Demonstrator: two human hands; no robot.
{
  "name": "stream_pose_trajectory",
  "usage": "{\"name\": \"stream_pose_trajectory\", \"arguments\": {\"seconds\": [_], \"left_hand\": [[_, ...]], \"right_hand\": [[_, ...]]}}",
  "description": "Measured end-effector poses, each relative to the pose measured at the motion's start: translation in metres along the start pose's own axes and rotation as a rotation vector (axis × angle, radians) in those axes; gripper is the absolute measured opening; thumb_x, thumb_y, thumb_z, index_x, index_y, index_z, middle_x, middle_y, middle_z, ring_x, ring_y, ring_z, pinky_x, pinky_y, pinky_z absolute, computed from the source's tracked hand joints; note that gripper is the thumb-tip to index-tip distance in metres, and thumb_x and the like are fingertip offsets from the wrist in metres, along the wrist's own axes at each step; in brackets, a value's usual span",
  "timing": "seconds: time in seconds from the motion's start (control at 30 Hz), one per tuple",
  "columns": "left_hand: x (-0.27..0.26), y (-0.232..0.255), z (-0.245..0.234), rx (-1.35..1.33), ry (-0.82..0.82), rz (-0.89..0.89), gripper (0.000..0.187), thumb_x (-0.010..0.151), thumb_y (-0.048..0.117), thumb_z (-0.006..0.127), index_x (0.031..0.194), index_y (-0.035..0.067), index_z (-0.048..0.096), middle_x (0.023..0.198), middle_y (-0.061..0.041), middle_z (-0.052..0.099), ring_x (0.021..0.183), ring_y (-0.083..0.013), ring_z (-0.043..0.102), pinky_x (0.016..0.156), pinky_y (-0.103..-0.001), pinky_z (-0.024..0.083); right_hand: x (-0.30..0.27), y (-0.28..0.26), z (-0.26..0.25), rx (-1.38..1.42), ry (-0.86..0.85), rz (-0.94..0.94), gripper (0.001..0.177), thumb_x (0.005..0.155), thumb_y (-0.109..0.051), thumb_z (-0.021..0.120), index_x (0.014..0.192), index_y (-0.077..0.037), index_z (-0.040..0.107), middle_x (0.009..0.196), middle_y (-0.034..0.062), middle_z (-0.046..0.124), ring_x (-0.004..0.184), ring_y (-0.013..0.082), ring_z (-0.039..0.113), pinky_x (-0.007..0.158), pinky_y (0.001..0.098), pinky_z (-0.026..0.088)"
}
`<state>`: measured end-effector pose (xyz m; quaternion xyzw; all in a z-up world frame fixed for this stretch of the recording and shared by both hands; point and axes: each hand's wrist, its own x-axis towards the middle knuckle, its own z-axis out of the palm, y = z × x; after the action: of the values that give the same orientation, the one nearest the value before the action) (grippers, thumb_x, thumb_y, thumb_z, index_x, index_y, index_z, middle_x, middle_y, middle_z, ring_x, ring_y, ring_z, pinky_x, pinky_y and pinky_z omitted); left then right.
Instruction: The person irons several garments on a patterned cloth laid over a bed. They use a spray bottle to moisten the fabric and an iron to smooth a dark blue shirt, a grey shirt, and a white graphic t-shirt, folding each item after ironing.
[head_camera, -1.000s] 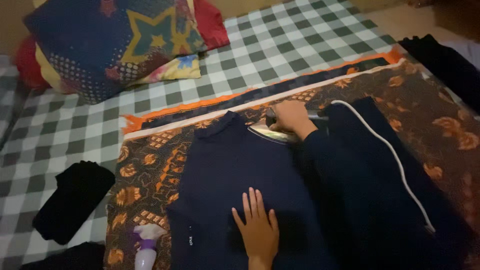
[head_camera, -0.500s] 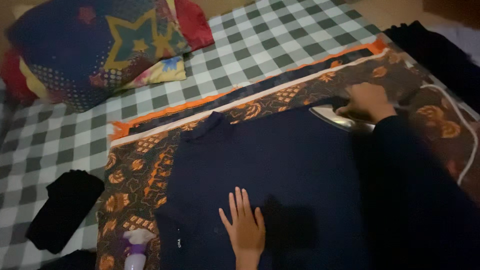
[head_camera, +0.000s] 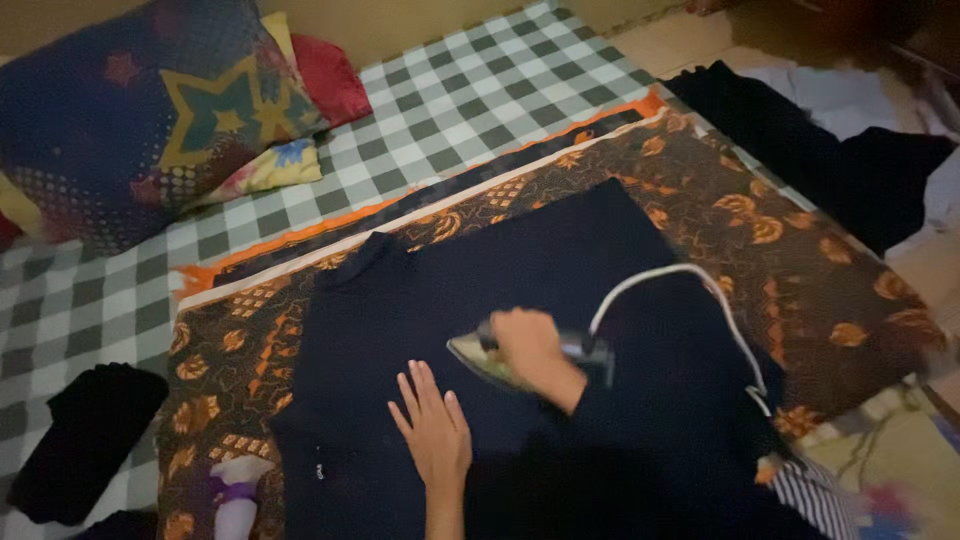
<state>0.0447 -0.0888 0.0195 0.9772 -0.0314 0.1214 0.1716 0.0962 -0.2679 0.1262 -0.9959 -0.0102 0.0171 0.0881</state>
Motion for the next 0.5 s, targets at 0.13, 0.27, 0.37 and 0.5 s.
{"name": "stream_pose_trajectory", "arguments": {"seconds": [0.13, 0.27, 0.37, 0.5], "left_hand": [[-0.003, -0.002, 0.0, 0.081, -0.092, 0.019, 0.061, 0.105, 0.041, 0.031, 0.156, 0.008, 0.031, 0.166, -0.009, 0.026, 0.155, -0.0333, 0.015, 0.122, -0.059, 0.008], [-0.005, -0.002, 0.002, 0.067, -0.044, 0.031, 0.061, 0.105, 0.042, 0.031, 0.156, 0.008, 0.035, 0.164, -0.011, 0.029, 0.154, -0.033, 0.018, 0.122, -0.058, 0.009], [-0.002, -0.002, 0.004, 0.099, -0.056, 0.025, 0.062, 0.104, 0.043, 0.031, 0.155, 0.009, 0.035, 0.163, -0.011, 0.029, 0.152, -0.0334, 0.018, 0.121, -0.058, 0.01], [-0.004, -0.003, 0.006, 0.101, -0.021, 0.042, 0.062, 0.104, 0.045, 0.031, 0.155, 0.009, 0.035, 0.163, -0.01, 0.03, 0.153, -0.0323, 0.021, 0.122, -0.057, 0.012]], "right_hand": [[-0.027, 0.019, 0.003, 0.135, 0.069, 0.132, 0.026, 0.085, -0.029, 0.073, 0.106, -0.012, 0.071, 0.088, 0.0129, 0.076, 0.083, 0.0307, 0.077, 0.072, 0.0442, 0.06], [0.008, 0.115, 0.002, -0.028, 0.186, 0.365, 0.031, 0.085, -0.027, 0.074, 0.108, -0.005, 0.069, 0.092, 0.014, 0.076, 0.084, 0.0295, 0.076, 0.069, 0.0439, 0.061], [0.032, 0.21, -0.005, -0.131, 0.223, 0.494, 0.039, 0.083, -0.039, 0.078, 0.106, -0.008, 0.072, 0.095, 0.014, 0.076, 0.084, 0.0307, 0.075, 0.07, 0.0443, 0.06], [0.022, 0.281, -0.029, -0.153, 0.177, 0.612, 0.054, 0.084, -0.053, 0.081, 0.108, -0.004, 0.075, 0.095, 0.0148, 0.076, 0.083, 0.0271, 0.075, 0.069, 0.0397, 0.061]]}}
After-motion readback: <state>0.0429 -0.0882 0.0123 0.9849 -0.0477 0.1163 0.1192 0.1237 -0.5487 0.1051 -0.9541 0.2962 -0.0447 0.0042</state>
